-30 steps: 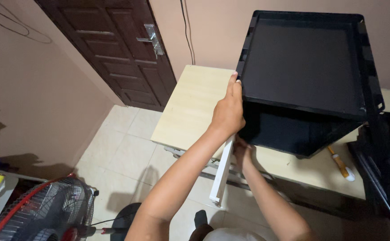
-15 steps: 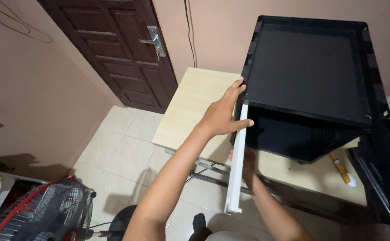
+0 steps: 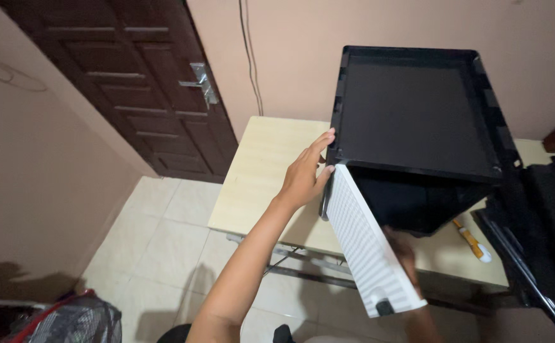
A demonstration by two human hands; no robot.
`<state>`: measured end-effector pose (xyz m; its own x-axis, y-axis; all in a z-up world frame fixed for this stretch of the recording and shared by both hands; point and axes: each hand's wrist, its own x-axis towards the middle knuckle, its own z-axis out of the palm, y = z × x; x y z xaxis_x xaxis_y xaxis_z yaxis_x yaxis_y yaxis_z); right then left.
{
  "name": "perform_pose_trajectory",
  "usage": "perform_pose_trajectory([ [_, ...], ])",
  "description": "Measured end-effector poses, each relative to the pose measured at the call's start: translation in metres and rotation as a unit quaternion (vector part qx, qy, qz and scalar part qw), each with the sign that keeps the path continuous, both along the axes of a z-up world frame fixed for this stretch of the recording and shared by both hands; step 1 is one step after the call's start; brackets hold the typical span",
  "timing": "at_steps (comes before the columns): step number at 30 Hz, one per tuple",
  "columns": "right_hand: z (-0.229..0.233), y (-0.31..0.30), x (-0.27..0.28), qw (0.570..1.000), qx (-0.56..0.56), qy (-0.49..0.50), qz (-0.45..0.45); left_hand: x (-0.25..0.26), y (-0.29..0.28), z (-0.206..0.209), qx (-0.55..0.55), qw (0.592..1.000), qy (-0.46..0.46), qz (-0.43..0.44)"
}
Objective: The person assembles a black plastic storage crate by attaching side panels, inserting a white foam liner, and fitting a lid. The person then attaches a second crate to the top of the first and secures it.
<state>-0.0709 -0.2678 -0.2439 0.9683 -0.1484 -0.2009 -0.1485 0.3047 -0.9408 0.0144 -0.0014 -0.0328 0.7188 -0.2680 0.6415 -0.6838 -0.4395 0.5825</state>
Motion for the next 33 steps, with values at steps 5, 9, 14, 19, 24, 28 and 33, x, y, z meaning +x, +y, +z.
perform_pose_trajectory([
  [5, 0.136, -0.052, -0.003, 0.962, -0.237, -0.06, -0.121, 0.007, 0.004, -0.004, -0.038, 0.999, 0.016, -0.034],
  [9, 0.248, -0.065, -0.071, 0.882, -0.365, -0.295, -0.033, 0.017, 0.021, 0.005, 0.007, 0.996, -0.053, -0.071],
  [14, 0.274, 0.022, -0.125, 0.881, -0.468, -0.05, -0.052, 0.033, 0.038, 0.016, 0.081, 0.991, -0.079, -0.076],
  [19, 0.242, 0.104, -0.05, 0.775, -0.552, -0.307, 0.002, 0.041, 0.041, 0.022, 0.083, 0.988, -0.079, -0.1],
  [24, 0.22, 0.14, 0.033, 0.651, -0.643, -0.375, -0.149, 0.053, 0.049, 0.025, 0.091, 0.985, -0.073, -0.126],
  [28, 0.208, 0.154, 0.065, 0.647, -0.66, -0.344, -0.169, 0.07, 0.054, 0.027, 0.119, 0.976, -0.105, -0.147],
  [33, 0.195, 0.157, 0.074, 0.572, -0.687, -0.378, -0.241, 0.095, 0.052, 0.02, 0.097, 0.973, -0.093, -0.189],
])
